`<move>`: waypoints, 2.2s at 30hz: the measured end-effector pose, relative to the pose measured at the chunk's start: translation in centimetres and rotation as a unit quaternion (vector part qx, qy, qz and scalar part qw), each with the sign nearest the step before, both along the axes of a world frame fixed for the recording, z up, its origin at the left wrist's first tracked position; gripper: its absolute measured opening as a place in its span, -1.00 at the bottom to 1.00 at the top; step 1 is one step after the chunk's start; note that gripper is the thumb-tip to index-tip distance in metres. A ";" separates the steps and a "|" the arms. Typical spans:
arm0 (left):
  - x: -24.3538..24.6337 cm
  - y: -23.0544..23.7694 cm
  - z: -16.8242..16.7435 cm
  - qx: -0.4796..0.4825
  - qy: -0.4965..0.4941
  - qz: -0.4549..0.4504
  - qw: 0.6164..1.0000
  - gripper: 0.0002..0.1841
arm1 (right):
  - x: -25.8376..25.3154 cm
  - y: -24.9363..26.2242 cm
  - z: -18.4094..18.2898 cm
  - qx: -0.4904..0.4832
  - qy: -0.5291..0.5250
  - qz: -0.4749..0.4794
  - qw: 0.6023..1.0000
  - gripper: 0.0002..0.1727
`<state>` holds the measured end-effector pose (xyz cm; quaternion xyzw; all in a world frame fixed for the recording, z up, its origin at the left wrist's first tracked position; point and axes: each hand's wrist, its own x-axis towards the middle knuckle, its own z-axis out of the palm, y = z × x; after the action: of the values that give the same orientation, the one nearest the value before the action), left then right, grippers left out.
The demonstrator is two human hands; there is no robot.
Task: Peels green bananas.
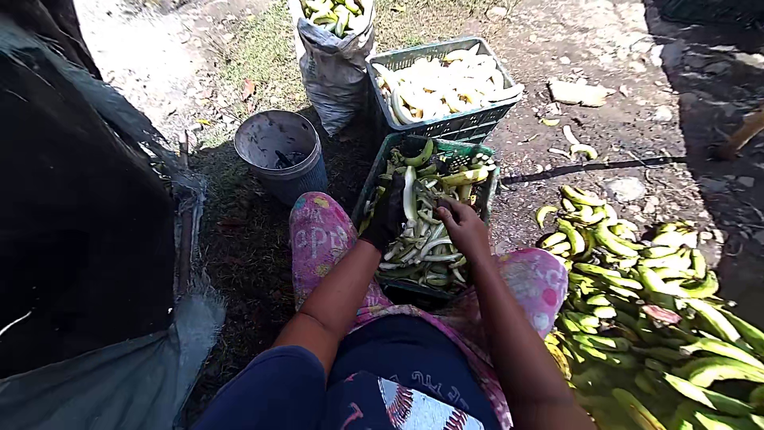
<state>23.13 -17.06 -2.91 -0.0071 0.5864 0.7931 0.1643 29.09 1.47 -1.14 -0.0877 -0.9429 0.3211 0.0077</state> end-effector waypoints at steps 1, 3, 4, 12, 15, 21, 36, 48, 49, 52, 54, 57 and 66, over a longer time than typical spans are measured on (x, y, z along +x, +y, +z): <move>-1.6 0.8 0.2 -0.002 0.032 0.027 0.999 -0.53 | 0.9 -0.4 -0.1 -0.002 -0.001 0.016 1.000 -0.33; -3.9 1.7 1.0 -0.114 0.155 0.049 0.980 -0.53 | 2.3 -0.6 -0.6 0.008 0.022 0.037 0.999 -0.27; -4.3 1.8 2.1 -0.190 0.205 0.053 0.959 -0.54 | 2.6 -0.6 -0.8 0.014 0.034 0.048 0.998 -0.25; -2.5 1.9 2.0 -0.012 0.081 0.009 0.997 -0.54 | 1.0 0.6 0.6 0.065 0.066 0.121 0.988 -0.21; -2.4 0.4 1.1 -0.065 0.083 0.048 0.993 -0.53 | 1.5 -1.3 0.3 0.049 0.028 0.120 0.991 -0.31; -0.2 -0.8 2.6 0.003 -0.026 -0.060 0.998 -0.55 | -1.6 -0.6 -1.0 0.052 0.034 0.020 0.998 -0.28; -1.7 0.5 2.0 -0.122 0.032 0.015 0.992 -0.57 | -0.3 -1.5 -2.1 0.101 0.108 0.012 0.989 -0.37; 1.8 -2.2 1.8 -0.106 0.094 -0.114 0.983 -0.51 | -0.7 -2.1 -2.1 0.046 0.131 -0.043 0.989 -0.38; 1.8 -2.2 1.7 -0.090 0.082 -0.138 0.983 -0.52 | -0.7 -1.5 -1.6 0.055 0.114 -0.037 0.991 -0.38; 2.1 -2.1 -1.0 -0.060 0.047 -0.196 0.978 -0.53 | -0.8 -0.2 -0.8 0.097 0.084 -0.012 0.992 -0.45; 2.1 -1.7 -2.8 -0.020 0.031 -0.222 0.974 -0.57 | -1.0 0.2 -0.8 0.115 0.045 -0.008 0.992 -0.47; 3.0 -1.9 -2.2 -0.001 -0.034 -0.201 0.979 -0.61 | -1.6 2.0 -1.9 0.113 -0.034 -0.088 0.989 -0.42; -1.4 2.6 -2.7 0.033 -0.166 0.182 0.969 -0.35 | 2.8 -3.3 -5.4 0.076 0.069 -0.002 0.995 -0.35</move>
<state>21.74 -14.43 -5.56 -0.2399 0.5137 0.8160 0.1127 31.86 -1.80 -6.58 -0.0660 -0.9618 0.2534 0.0803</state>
